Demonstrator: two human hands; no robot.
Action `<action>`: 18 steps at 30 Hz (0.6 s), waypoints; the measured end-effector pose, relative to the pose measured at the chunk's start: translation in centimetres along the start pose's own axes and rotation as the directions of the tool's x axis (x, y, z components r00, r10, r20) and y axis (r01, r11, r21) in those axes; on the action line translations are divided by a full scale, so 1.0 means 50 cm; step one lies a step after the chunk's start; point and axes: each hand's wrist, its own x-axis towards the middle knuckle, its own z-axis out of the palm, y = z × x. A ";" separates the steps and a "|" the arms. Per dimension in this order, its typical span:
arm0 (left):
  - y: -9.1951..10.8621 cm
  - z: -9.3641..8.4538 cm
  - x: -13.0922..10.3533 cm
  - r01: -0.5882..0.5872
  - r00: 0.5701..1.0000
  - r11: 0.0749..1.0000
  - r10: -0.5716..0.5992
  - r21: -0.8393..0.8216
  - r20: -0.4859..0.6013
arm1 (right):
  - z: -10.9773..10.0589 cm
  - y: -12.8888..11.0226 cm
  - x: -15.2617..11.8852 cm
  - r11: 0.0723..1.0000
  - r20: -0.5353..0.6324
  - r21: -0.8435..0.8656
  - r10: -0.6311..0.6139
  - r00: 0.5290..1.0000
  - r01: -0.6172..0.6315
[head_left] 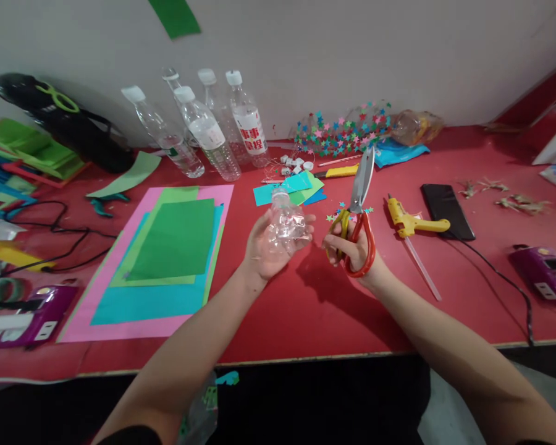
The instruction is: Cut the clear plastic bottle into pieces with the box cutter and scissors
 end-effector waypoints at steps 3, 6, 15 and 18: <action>-0.010 -0.008 0.007 0.011 1.000 0.999 -0.010 -0.047 0.014 | -0.001 0.002 0.002 0.999 0.002 -0.048 0.012 1.000 -0.012; -0.022 -0.019 0.005 0.027 1.000 0.998 -0.026 -0.061 0.010 | -0.003 0.007 0.003 0.990 0.016 -0.133 0.051 0.999 -0.048; -0.041 -0.033 -0.003 0.043 0.998 0.996 -0.040 0.084 -0.042 | 0.011 -0.005 -0.022 0.969 0.107 -0.245 0.059 0.992 -0.031; -0.053 -0.035 -0.005 0.025 0.999 0.981 -0.017 0.193 -0.043 | 0.013 -0.001 -0.026 0.975 0.154 -0.223 0.056 0.987 -0.020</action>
